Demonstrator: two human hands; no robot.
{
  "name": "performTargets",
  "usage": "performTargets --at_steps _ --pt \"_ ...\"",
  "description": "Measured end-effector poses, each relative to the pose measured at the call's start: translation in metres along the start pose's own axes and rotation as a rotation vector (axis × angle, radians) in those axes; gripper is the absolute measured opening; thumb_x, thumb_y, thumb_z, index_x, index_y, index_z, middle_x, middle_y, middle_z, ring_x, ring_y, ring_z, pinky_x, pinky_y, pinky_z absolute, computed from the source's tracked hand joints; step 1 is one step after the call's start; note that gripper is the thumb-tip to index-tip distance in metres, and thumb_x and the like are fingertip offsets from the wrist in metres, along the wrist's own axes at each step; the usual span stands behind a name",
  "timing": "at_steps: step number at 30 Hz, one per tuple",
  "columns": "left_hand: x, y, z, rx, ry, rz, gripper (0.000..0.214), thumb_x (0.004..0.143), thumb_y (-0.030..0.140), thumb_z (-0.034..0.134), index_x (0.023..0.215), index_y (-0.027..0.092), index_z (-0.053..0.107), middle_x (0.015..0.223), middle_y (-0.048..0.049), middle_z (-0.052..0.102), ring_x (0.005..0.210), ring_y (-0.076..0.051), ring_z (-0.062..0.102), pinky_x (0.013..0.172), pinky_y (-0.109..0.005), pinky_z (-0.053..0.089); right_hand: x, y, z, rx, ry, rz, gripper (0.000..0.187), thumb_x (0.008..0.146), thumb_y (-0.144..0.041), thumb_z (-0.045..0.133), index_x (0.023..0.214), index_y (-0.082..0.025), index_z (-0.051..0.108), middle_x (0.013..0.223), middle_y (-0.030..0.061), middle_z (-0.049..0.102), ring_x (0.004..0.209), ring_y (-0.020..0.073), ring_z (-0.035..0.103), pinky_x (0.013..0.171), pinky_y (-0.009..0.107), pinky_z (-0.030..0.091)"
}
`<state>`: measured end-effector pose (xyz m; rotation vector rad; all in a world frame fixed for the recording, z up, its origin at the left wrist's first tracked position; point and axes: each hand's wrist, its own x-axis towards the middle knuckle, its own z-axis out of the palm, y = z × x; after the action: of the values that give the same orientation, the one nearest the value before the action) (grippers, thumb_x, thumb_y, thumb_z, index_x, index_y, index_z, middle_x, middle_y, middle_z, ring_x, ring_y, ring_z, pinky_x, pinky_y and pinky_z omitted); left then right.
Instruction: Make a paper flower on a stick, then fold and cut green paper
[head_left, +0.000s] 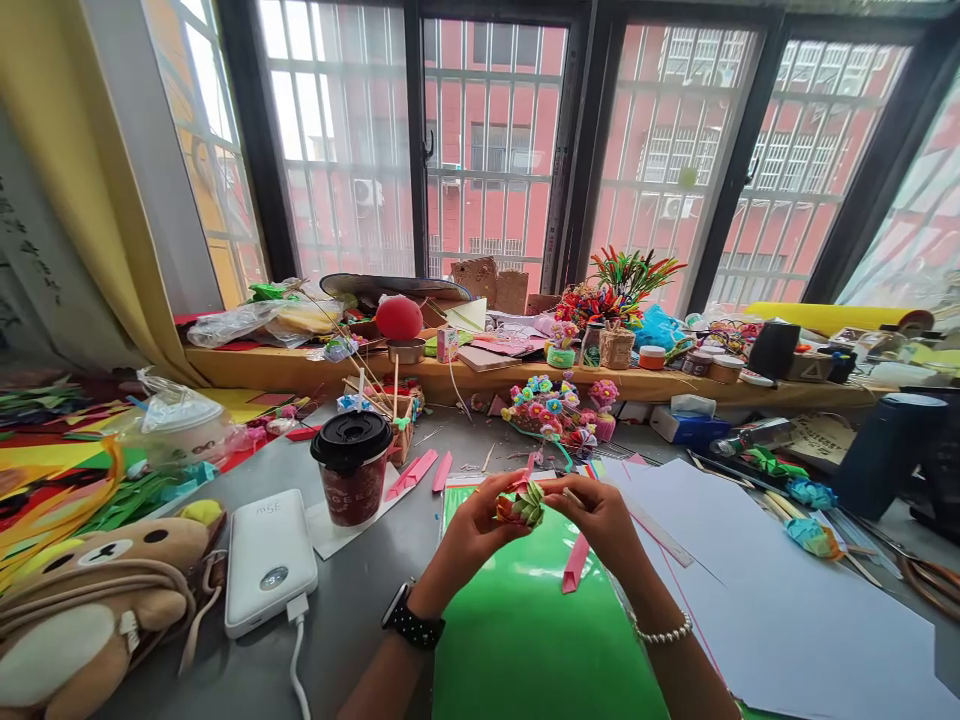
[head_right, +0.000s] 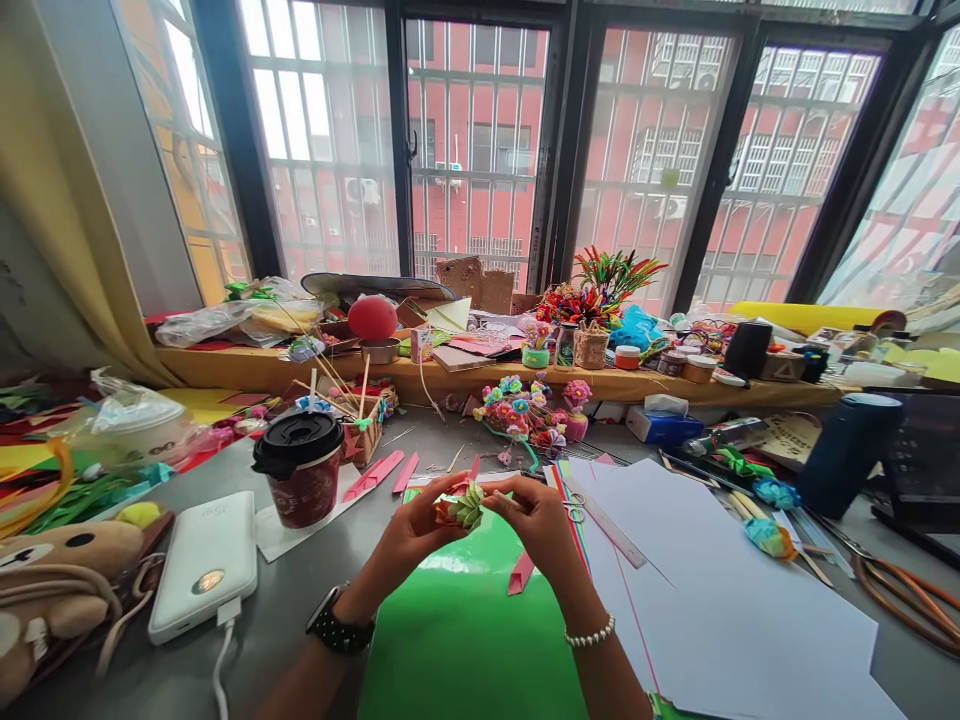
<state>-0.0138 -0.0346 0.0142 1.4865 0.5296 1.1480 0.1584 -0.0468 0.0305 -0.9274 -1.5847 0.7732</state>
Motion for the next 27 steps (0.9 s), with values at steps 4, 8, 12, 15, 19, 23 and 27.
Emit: performTargets --at_steps 4,8,12,15,19,23,27 --pt "-0.002 0.006 0.004 -0.118 -0.071 -0.077 0.057 0.060 0.015 0.070 0.114 0.022 0.050 0.094 -0.0033 0.057 0.077 -0.014 0.054 0.071 -0.027 0.045 -0.001 0.000 0.000 -0.005 -0.005 -0.008 0.025 0.065 -0.036 0.065 0.081 -0.017 0.065 0.067 0.0011 0.063 0.053 0.0119 0.050 0.049 0.023 0.040" --pt "-0.004 0.010 0.009 -0.216 -0.106 -0.134 0.067 0.056 0.009 0.072 0.116 0.025 0.048 0.084 -0.0002 0.057 0.065 -0.009 0.051 0.063 -0.024 0.044 0.000 0.002 0.001 -0.023 -0.033 -0.026 0.029 0.064 -0.041 0.064 0.081 -0.018 0.065 0.066 0.0012 0.060 0.053 0.0117 0.047 0.047 0.023 0.037" --pt "-0.004 0.011 0.010 -0.193 -0.059 -0.135 0.060 0.054 0.010 0.073 0.109 0.022 0.052 0.083 -0.0006 0.056 0.065 -0.010 0.050 0.059 -0.022 0.043 0.000 0.005 0.005 -0.050 -0.039 -0.034 0.030 0.064 -0.044 0.064 0.079 -0.018 0.063 0.066 0.0009 0.058 0.052 0.0116 0.045 0.045 0.022 0.034" --pt "-0.003 0.010 0.008 -0.153 -0.012 -0.132 0.050 0.060 0.019 0.070 0.107 0.018 0.052 0.078 -0.0017 0.056 0.064 -0.012 0.051 0.055 -0.024 0.043 -0.001 0.004 0.004 -0.107 -0.052 -0.042 0.032 0.067 -0.045 0.060 0.084 -0.018 0.060 0.069 0.0006 0.057 0.047 0.0093 0.040 0.042 0.021 0.031" --pt "-0.002 0.005 0.001 -0.268 0.055 -0.123 0.047 0.063 0.026 0.067 0.105 0.016 0.048 0.072 -0.0003 0.053 0.059 -0.011 0.051 0.047 -0.020 0.039 0.000 -0.002 -0.006 -0.185 0.009 -0.129 0.034 0.082 -0.044 0.039 0.100 -0.019 0.052 0.083 0.0033 0.057 0.058 0.0119 0.047 0.054 0.023 0.038" --pt "0.000 -0.001 -0.005 -0.430 0.053 -0.152 0.035 0.064 0.025 0.066 0.096 0.016 0.052 0.078 -0.0021 0.054 0.061 -0.010 0.050 0.046 -0.017 0.035 0.003 0.002 -0.012 -0.249 0.100 -0.159 0.030 0.085 -0.040 0.032 0.102 -0.020 0.047 0.091 0.0052 0.056 0.084 0.0174 0.051 0.074 0.028 0.039" --pt "0.002 -0.003 -0.009 -0.628 0.042 -0.176 0.021 0.068 0.024 0.063 0.086 0.015 0.058 0.078 -0.0022 0.054 0.063 -0.008 0.049 0.048 -0.016 0.036 0.006 0.014 -0.013 -0.290 0.127 -0.089 0.030 0.085 -0.042 0.031 0.093 -0.019 0.048 0.086 0.0057 0.056 0.078 0.0177 0.053 0.069 0.028 0.040"
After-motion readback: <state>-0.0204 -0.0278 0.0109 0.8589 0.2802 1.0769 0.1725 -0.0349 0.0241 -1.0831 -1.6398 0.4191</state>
